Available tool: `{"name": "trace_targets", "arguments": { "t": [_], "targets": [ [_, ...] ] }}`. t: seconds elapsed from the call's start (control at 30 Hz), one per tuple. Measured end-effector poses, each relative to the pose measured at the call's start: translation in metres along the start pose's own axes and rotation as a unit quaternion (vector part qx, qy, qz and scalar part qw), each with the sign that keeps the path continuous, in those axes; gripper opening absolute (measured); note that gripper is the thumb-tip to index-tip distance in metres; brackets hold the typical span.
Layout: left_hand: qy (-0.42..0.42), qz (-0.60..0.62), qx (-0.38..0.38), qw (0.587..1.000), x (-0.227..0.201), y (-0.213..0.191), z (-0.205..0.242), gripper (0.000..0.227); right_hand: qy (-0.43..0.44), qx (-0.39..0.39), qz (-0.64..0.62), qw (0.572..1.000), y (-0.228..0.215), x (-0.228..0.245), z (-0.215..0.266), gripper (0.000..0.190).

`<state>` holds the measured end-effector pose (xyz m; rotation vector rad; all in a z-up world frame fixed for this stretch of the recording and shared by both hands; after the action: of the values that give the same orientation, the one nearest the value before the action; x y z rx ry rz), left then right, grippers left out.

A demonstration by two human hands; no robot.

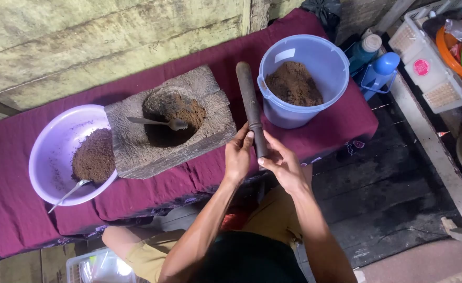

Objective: Scraping fine brown powder from a stone mortar using a spoon and transferring it into a plastic bowl.

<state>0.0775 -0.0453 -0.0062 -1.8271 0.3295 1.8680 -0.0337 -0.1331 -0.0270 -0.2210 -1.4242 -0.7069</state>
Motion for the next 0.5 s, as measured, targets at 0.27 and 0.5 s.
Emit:
{"name": "trace_targets", "arguments": {
  "t": [0.27,0.5],
  "targets": [
    [-0.032,0.092,-0.004,0.995,0.068,0.018,-0.013,0.041,0.008,-0.012,-0.046,0.999,-0.018,-0.065,-0.034,0.075],
    [-0.11,-0.035,-0.029,0.993,0.105,0.014,-0.021,0.037,0.017,-0.017,-0.073,0.997,-0.022,-0.093,-0.043,0.073]
  ]
}}
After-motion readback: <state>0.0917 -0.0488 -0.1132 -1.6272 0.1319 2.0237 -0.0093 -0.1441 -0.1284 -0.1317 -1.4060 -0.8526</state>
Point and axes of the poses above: each hand's wrist, its own z-axis away from the middle knuckle, its own y-axis out of the palm, x = y × z, the point moved 9 cm from there along -z, towards the middle knuckle, and after that the axes turned 8 degrees about -z, right-handed, at the moved point
